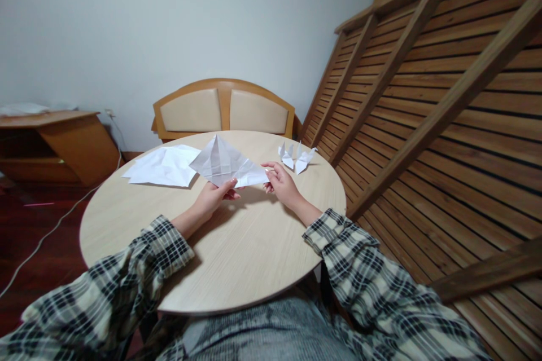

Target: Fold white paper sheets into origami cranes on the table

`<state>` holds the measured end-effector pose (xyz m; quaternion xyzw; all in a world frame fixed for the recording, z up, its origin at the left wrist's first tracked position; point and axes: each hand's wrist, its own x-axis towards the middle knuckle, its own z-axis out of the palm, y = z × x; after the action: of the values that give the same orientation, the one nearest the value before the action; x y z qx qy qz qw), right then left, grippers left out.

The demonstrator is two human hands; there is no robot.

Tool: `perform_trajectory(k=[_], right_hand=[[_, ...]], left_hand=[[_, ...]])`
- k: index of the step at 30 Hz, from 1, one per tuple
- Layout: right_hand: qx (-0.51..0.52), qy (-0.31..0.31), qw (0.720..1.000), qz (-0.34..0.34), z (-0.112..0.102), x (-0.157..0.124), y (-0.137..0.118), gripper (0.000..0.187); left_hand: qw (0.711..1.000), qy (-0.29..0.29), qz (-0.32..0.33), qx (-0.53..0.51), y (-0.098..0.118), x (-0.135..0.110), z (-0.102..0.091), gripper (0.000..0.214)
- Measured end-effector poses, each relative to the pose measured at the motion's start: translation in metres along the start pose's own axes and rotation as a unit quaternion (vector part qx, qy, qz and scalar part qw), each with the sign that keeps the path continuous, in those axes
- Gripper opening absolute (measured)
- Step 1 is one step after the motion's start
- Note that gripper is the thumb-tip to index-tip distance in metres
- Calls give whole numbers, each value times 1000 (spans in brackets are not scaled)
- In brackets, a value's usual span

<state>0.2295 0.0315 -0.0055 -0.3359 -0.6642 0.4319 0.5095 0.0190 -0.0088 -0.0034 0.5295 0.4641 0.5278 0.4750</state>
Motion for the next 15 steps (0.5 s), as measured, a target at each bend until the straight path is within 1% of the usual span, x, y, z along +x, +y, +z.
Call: perform_trajectory(k=[5, 8, 11, 15], right_hand=[[0, 2, 1000, 20, 0, 0, -2, 28], [11, -1, 1000, 22, 0, 1, 0, 33], [5, -24, 999, 22, 0, 0, 2, 35], [-36, -63, 997, -3, 0, -2, 2, 42]], left_hand=[[999, 21, 18, 27, -3, 1, -3, 34], [998, 39, 16, 41, 0, 1, -4, 35], [998, 58, 10, 20, 3, -1, -3, 34], [997, 70, 13, -19, 5, -1, -2, 33]])
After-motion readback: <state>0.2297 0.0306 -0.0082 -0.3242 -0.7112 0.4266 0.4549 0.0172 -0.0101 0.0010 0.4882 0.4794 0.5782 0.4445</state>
